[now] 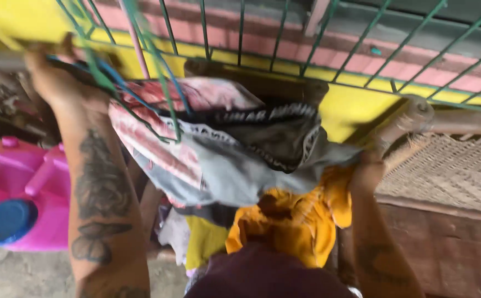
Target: Hanging various pieces of clothing onto hangers and then onto a drying rack
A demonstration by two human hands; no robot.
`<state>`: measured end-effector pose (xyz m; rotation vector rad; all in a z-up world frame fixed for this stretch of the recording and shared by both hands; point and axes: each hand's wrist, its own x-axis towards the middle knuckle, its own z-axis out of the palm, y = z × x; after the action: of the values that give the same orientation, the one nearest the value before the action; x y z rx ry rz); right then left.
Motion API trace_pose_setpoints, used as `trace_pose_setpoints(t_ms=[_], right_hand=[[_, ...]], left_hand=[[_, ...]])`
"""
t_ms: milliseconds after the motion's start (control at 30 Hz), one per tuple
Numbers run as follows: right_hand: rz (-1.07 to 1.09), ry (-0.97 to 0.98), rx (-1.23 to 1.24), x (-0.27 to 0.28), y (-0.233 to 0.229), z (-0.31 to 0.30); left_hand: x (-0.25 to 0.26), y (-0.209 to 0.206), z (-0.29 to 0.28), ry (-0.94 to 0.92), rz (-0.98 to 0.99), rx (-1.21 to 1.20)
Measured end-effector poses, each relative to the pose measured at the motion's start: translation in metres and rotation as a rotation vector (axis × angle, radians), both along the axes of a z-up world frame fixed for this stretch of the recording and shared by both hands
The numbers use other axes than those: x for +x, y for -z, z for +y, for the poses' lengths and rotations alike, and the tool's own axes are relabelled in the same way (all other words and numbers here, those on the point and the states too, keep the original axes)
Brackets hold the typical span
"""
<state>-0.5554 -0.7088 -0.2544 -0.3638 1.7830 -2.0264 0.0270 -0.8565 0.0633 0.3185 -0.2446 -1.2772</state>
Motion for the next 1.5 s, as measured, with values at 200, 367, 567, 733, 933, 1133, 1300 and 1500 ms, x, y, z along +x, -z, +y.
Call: trace_pose_setpoints(t_ms=[200, 367, 567, 733, 933, 1133, 1300, 1500], right_hand=[[1.728, -0.210, 0.087, 0.110, -0.011, -0.065], [0.245, -0.525, -0.276, 0.182, -0.096, -0.071], [0.424, -0.297, 0.152, 0.129, -0.012, -0.079], [1.066, -0.019, 0.334, -0.038, 0.041, -0.052], [1.592, 0.174, 0.408, 0.053, -0.044, -0.120], [1.162, -0.002, 0.250, 0.182, -0.002, -0.180], [1.352, -0.322, 0.668, 0.116, 0.167, -0.206], [0.863, -0.509, 0.109, 0.148, -0.088, -0.072]], left_hand=[[-0.083, -0.011, -0.027, 0.046, -0.321, 0.139], [-0.115, -0.006, -0.036, 0.122, -0.426, 0.217], [-0.109, 0.030, -0.053, 0.116, -0.603, 0.420], [-0.035, 0.098, -0.086, -0.035, -0.252, 0.506], [-0.076, 0.025, -0.081, 0.088, -0.108, 0.140], [-0.085, -0.023, -0.061, 0.026, -0.180, -0.128], [-0.083, -0.040, -0.041, -0.129, -0.275, -0.175], [-0.101, -0.033, -0.003, -0.211, -0.352, -0.174]])
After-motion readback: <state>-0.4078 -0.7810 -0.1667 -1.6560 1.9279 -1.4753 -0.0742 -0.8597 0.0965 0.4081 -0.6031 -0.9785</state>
